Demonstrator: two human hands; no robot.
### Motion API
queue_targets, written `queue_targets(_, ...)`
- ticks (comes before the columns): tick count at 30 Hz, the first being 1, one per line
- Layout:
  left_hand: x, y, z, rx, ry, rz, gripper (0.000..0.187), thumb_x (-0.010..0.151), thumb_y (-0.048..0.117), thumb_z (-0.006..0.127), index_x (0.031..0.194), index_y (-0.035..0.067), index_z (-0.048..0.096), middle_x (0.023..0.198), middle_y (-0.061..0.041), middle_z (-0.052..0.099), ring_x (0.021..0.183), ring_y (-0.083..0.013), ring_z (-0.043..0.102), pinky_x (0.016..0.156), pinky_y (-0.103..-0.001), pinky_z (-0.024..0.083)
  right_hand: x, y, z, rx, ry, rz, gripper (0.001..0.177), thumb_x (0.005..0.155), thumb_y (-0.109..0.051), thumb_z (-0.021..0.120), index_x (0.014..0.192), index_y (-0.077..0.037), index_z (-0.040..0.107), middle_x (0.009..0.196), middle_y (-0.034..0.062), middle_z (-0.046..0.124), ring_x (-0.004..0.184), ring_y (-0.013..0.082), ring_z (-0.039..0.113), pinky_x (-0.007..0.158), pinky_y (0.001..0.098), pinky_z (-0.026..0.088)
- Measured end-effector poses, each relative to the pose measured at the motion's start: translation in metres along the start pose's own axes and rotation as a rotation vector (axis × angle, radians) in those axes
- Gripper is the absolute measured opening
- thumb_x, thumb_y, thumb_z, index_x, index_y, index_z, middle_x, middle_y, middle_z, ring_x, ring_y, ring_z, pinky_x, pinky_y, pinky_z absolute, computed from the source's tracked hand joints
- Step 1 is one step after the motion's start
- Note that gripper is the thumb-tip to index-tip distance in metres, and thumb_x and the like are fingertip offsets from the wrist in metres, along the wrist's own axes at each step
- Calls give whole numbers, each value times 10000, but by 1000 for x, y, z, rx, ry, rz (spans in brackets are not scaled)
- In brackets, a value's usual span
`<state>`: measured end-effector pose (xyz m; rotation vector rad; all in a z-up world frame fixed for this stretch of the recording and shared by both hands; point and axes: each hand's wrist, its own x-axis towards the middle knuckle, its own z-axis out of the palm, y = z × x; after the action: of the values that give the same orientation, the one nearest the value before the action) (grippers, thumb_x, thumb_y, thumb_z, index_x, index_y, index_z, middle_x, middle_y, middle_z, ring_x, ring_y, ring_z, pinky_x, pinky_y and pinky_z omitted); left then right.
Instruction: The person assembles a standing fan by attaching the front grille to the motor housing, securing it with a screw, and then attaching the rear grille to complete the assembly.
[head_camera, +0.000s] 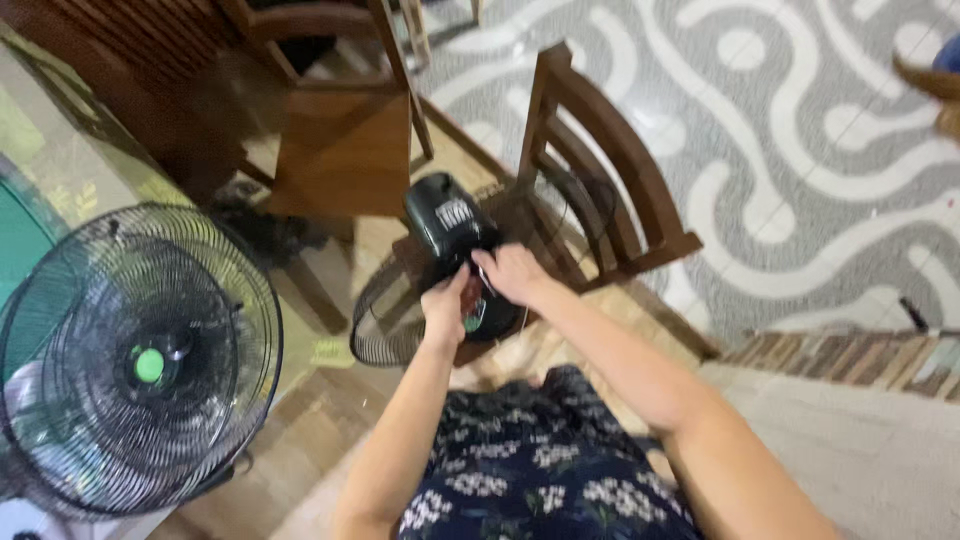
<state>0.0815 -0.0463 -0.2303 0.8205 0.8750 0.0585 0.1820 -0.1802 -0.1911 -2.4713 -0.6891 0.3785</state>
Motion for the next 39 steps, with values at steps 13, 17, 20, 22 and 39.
queue_targets(13,-7,19,-7,139,-17,23,294,882,229,821,924,-34,696,808,-89,747,673,-183,730,594,-284,578,-8,-26,-22,204,-182,203,619,990,-565,478,902,-9,735,855,311,684,898,473,680,804,515,542)
queue_targets(17,3,16,-18,212,-119,17,324,896,249,811,1001,-44,720,878,-87,751,758,-182,742,651,-272,552,-18,-77,-112,-96,-470,4,496,933,-558,571,965,-110,782,923,209,723,887,406,696,795,487,534)
queue_targets(20,4,11,-22,218,-196,-2,291,891,262,771,1036,16,714,956,-55,764,863,-161,754,770,-271,595,-38,-124,-205,-18,-381,-229,414,892,-517,668,852,-121,778,783,129,762,720,289,728,696,444,563)
queue_targets(22,3,10,-22,229,-229,-7,286,908,256,767,1043,10,713,971,-64,759,893,-176,745,783,-286,578,-49,-143,-250,60,-178,-146,507,876,-572,701,801,-71,708,833,116,765,771,282,698,732,463,549)
queue_targets(39,33,4,-33,154,-279,-13,263,943,247,731,1013,-4,695,961,-92,768,875,-205,766,757,-296,597,-35,-140,-193,-89,340,-467,248,986,-408,673,1180,-286,766,1125,-51,729,1101,180,634,1094,464,336)
